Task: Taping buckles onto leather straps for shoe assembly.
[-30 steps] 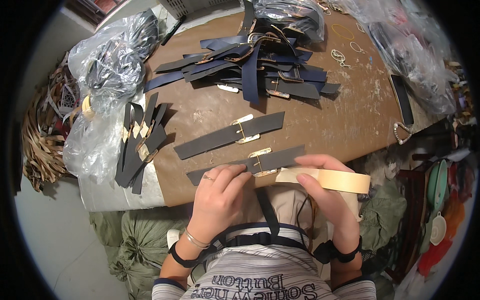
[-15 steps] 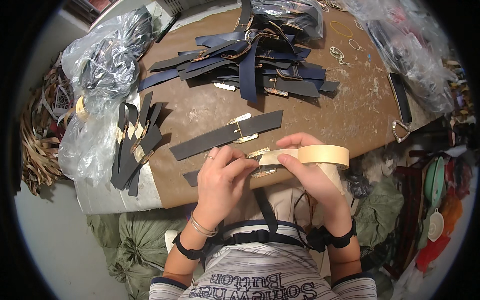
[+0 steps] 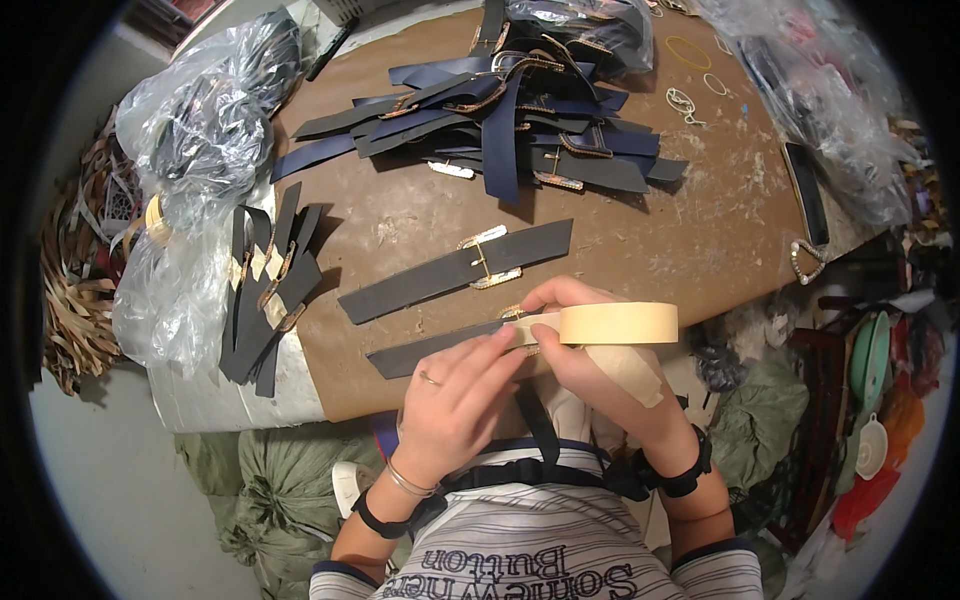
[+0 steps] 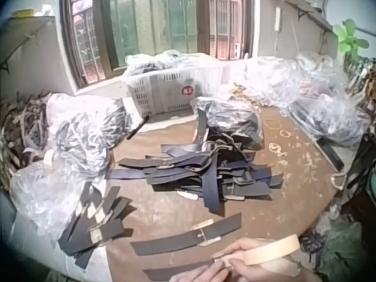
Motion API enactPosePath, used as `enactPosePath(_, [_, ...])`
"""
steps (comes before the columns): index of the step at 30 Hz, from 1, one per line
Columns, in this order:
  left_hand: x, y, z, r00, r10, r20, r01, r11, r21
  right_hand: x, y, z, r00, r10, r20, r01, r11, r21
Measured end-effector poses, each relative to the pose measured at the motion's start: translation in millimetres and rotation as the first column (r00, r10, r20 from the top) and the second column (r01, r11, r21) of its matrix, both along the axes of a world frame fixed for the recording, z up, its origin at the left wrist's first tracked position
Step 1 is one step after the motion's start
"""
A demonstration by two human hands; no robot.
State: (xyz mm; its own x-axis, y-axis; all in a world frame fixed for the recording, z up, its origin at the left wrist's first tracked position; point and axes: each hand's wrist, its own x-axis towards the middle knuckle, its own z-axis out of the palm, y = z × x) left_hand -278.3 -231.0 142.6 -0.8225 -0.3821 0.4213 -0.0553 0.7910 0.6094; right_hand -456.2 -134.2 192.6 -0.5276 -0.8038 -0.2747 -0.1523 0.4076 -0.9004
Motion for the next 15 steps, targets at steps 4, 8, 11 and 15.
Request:
enactPosePath(4, [-2.1, 15.8, -1.1, 0.963, 0.103, 0.251, -0.030, 0.960, -0.279, 0.7, -2.3, 5.2, 0.932, 0.085, -0.354, -0.080, 0.996, 0.028])
enactPosePath(8, [-4.0, 19.0, 0.8, 0.949, 0.129, 0.289, -0.051, 0.964, -0.261, -8.1, 3.4, 1.2, 0.907, 0.030, -0.421, -0.013, 0.999, 0.043])
enactPosePath(11, [-4.1, 30.3, -5.3, 0.936, 0.202, 0.288, -0.071, 0.910, -0.410, -7.5, 5.0, -11.4, 0.773, 0.094, -0.628, -0.130, 0.991, -0.011])
enactPosePath(15, [-14.1, 21.1, 0.8, 0.965, 0.180, 0.191, -0.137, 0.966, -0.220, -4.0, 3.5, -12.7, 0.761, 0.082, -0.644, -0.095, 0.995, 0.015])
